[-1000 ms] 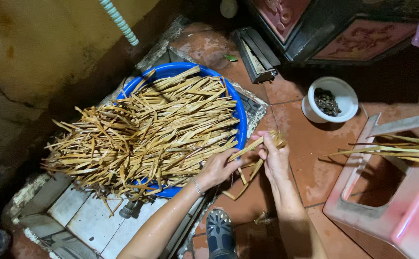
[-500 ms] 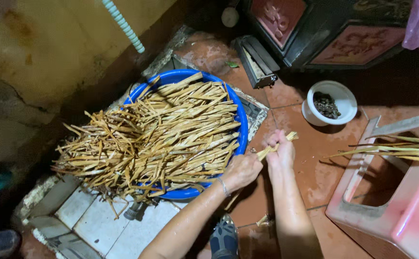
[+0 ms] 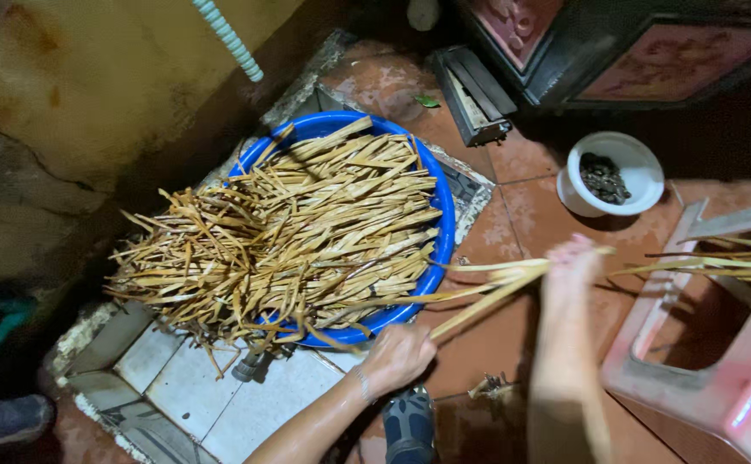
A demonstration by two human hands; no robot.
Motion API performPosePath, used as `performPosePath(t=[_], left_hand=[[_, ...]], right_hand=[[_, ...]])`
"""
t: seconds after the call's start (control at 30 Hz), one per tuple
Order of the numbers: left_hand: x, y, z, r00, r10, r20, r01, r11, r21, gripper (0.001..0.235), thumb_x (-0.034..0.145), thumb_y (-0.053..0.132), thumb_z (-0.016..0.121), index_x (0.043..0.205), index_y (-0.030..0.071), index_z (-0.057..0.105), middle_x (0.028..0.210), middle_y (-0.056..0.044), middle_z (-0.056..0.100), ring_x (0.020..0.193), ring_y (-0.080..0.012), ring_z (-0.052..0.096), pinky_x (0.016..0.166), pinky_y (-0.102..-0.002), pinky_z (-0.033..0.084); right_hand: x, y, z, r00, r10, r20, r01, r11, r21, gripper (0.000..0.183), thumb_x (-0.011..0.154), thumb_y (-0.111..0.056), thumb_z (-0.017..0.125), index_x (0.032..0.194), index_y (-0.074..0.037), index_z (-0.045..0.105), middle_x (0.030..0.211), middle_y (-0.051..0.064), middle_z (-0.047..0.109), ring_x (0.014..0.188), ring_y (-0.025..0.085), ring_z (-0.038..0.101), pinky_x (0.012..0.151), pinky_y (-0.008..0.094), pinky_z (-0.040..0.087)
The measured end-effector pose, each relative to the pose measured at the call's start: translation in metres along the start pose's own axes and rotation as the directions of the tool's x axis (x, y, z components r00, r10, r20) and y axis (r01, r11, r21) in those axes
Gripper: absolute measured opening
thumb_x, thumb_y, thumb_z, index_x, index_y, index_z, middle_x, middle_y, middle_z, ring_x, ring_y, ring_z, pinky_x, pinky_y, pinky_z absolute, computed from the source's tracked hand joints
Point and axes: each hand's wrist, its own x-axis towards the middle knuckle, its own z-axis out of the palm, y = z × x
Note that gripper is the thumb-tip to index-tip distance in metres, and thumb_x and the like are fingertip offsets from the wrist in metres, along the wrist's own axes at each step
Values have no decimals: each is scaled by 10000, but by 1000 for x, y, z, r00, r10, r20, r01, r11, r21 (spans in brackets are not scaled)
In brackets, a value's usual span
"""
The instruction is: The person separates dried bamboo strips by hand, placing them into a blue basin. They then rinse the strips under running water from a tap, agitating them to clean, and continue handling the wet strips in the basin.
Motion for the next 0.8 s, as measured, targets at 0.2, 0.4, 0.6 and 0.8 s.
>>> performPosePath(t=[0.2, 0.4, 0.6, 0.8], left_hand=[[-47, -23, -13, 1000, -10, -29, 7, 996, -86, 152, 886, 151, 563, 786, 37, 575, 723, -194, 618, 749, -415, 633, 703, -529, 502], [-58, -48, -38, 988, 16, 155, 6, 990, -142, 181, 944, 191, 496, 865, 41, 559, 802, -181, 620, 807, -417, 621, 743, -532, 490], [-60, -109, -30, 883, -197, 426, 277, 951, -135, 296, 956, 275, 450, 951, 71, 665, 932, -174, 688, 909, -397, 662, 831, -502, 507], [0, -193, -4, 861, -507, -40, 505, 861, -55, 232, 922, 182, 517, 910, 49, 706, 985, -160, 733, 995, -360, 679, 936, -488, 525]], right_hand=[[11, -27, -36, 986, -24, -163, 14, 998, -59, 95, 950, -145, 450, 963, -117, 541, 587, -34, 341, 453, 113, 305, 423, 286, 270], [8, -35, -39, 983, -37, -180, 27, 998, -59, 80, 890, -76, 463, 928, -115, 521, 602, -31, 329, 467, 111, 281, 441, 273, 255], [-32, -76, -35, 993, -2, 120, 20, 989, -149, 182, 895, -22, 483, 1053, -88, 543, 681, -44, 363, 538, 92, 314, 515, 250, 281], [-113, -147, -5, 858, 156, 489, -205, 977, 49, 256, 1193, -174, 570, 983, -28, 562, 653, -36, 394, 553, 81, 331, 510, 243, 303]])
